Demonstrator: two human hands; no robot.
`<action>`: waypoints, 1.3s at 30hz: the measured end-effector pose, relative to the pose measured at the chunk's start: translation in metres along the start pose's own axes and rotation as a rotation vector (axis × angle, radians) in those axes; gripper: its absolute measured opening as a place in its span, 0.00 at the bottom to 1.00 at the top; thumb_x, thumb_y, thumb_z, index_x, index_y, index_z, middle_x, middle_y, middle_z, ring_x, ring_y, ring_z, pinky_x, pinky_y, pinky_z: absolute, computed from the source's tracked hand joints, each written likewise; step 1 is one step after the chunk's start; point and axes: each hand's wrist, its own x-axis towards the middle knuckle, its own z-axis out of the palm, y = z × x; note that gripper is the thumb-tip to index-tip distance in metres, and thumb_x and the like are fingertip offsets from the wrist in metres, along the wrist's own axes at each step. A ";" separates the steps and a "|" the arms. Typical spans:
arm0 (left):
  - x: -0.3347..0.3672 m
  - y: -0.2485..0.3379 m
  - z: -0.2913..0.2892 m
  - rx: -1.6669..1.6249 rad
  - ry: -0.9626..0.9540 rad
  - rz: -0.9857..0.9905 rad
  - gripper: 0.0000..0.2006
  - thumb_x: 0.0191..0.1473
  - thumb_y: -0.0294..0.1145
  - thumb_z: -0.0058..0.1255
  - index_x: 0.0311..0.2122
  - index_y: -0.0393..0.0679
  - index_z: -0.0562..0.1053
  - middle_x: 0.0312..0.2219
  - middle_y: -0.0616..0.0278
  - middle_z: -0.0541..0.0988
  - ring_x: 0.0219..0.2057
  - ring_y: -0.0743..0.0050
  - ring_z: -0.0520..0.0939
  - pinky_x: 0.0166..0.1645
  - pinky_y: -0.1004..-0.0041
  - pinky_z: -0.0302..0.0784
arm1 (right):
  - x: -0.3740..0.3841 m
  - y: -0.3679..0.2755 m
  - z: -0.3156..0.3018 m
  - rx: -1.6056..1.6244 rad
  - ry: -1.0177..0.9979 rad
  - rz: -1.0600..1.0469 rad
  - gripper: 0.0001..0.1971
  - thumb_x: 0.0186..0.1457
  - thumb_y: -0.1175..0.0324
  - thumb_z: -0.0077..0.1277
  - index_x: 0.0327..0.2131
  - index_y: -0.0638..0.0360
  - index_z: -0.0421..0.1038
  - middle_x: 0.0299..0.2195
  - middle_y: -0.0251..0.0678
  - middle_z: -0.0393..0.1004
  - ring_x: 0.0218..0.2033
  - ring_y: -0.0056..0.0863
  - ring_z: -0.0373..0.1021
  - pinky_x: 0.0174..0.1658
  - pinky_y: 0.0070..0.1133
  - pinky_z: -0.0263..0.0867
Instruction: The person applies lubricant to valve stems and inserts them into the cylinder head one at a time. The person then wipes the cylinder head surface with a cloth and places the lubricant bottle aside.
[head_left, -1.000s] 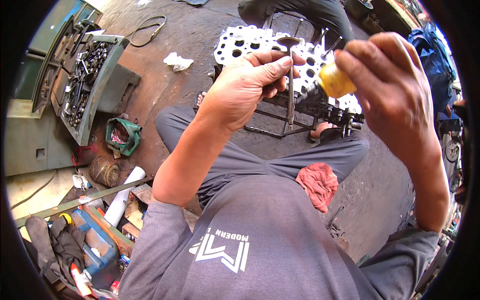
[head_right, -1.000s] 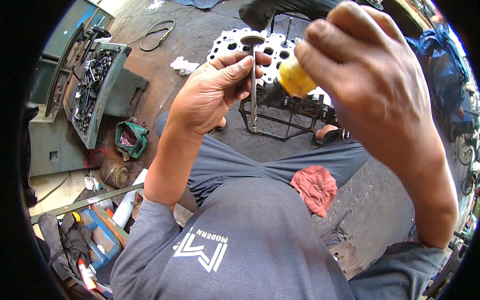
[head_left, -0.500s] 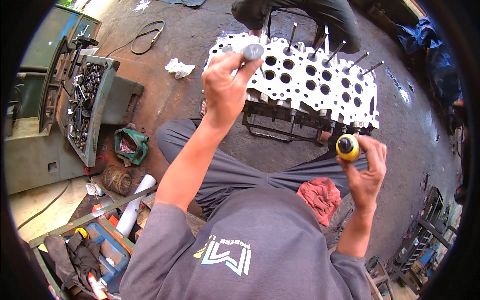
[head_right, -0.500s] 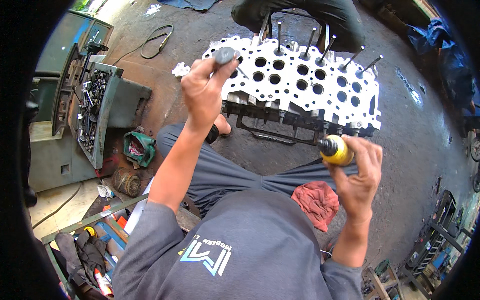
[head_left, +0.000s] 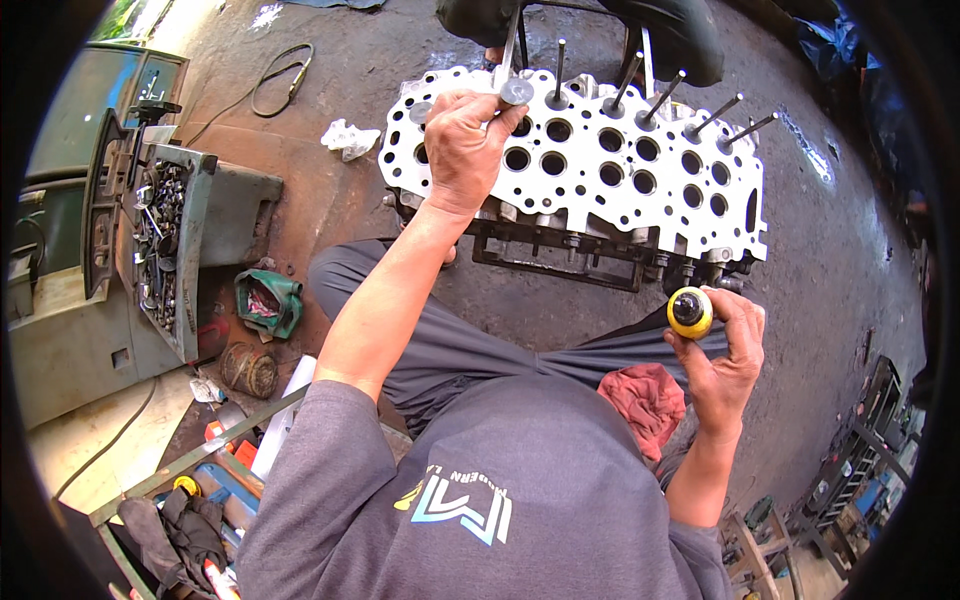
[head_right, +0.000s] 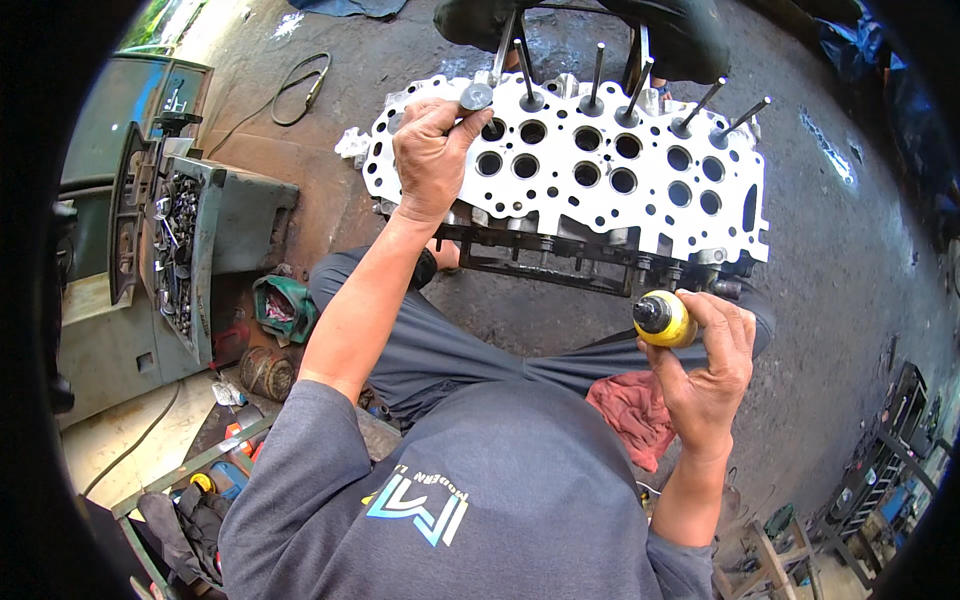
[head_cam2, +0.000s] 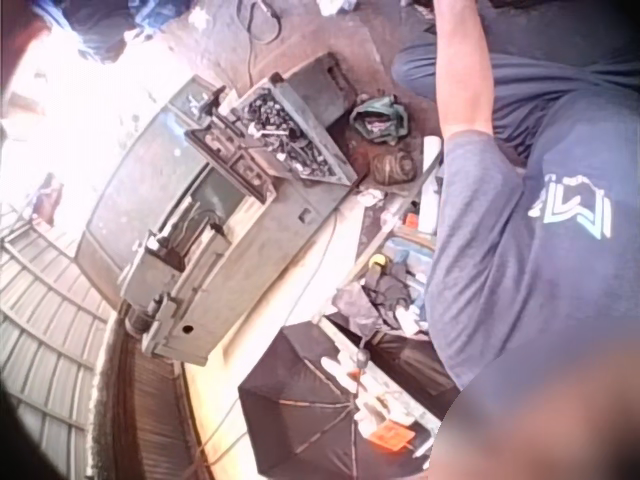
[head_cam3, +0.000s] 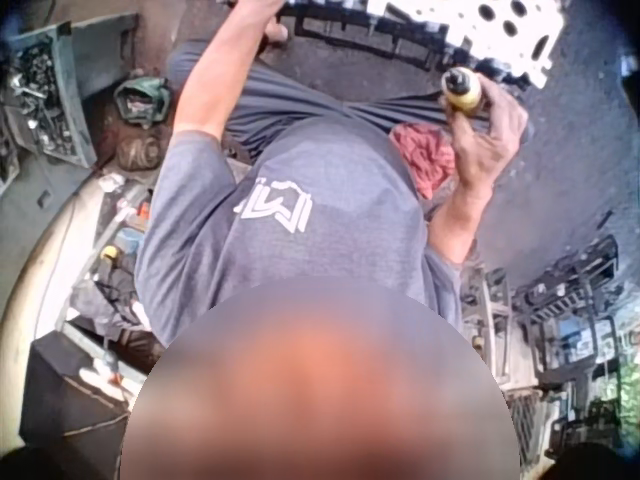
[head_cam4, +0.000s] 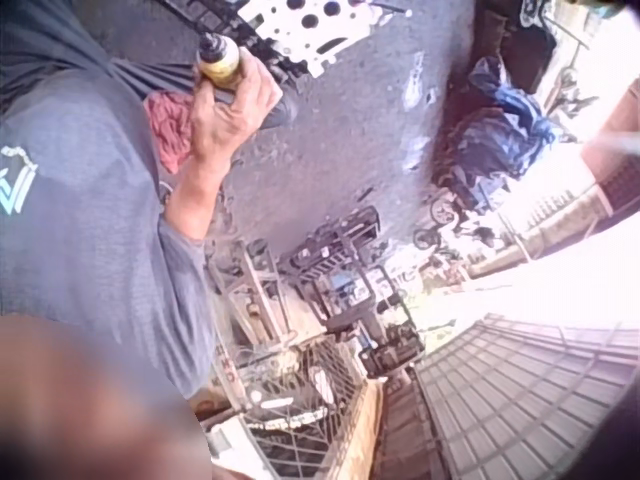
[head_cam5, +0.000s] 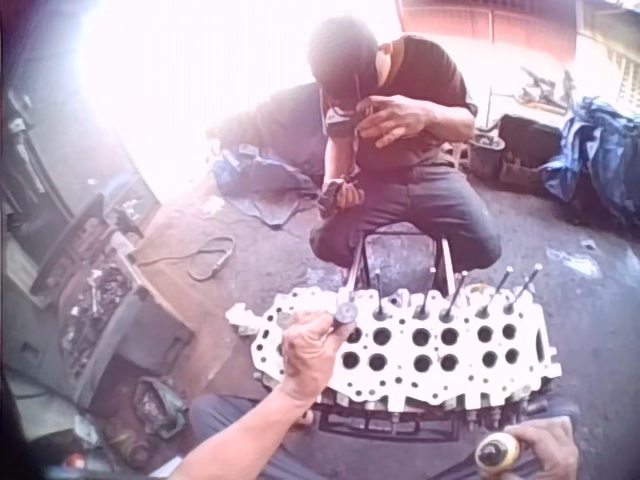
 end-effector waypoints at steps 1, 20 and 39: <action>0.000 0.001 -0.001 0.005 0.006 0.012 0.07 0.48 0.32 0.69 0.33 0.44 0.85 0.28 0.64 0.85 0.37 0.65 0.80 0.44 0.66 0.73 | 0.001 0.000 0.000 -0.008 -0.001 0.000 0.28 0.34 0.75 0.73 0.45 0.57 0.78 0.42 0.35 0.80 0.46 0.34 0.70 0.51 0.30 0.64; -0.006 -0.004 -0.006 0.116 -0.078 -0.026 0.14 0.48 0.38 0.71 0.37 0.41 0.84 0.38 0.62 0.83 0.48 0.61 0.76 0.54 0.62 0.68 | -0.001 -0.001 0.000 -0.013 -0.026 0.022 0.29 0.33 0.76 0.73 0.45 0.57 0.79 0.43 0.35 0.79 0.47 0.35 0.70 0.51 0.30 0.65; -0.015 0.024 -0.032 0.350 -0.249 0.099 0.22 0.63 0.51 0.55 0.48 0.42 0.82 0.54 0.51 0.72 0.62 0.46 0.62 0.63 0.53 0.60 | -0.011 -0.003 0.009 0.100 -0.030 -0.003 0.29 0.33 0.76 0.73 0.45 0.58 0.78 0.42 0.36 0.79 0.45 0.35 0.71 0.50 0.30 0.65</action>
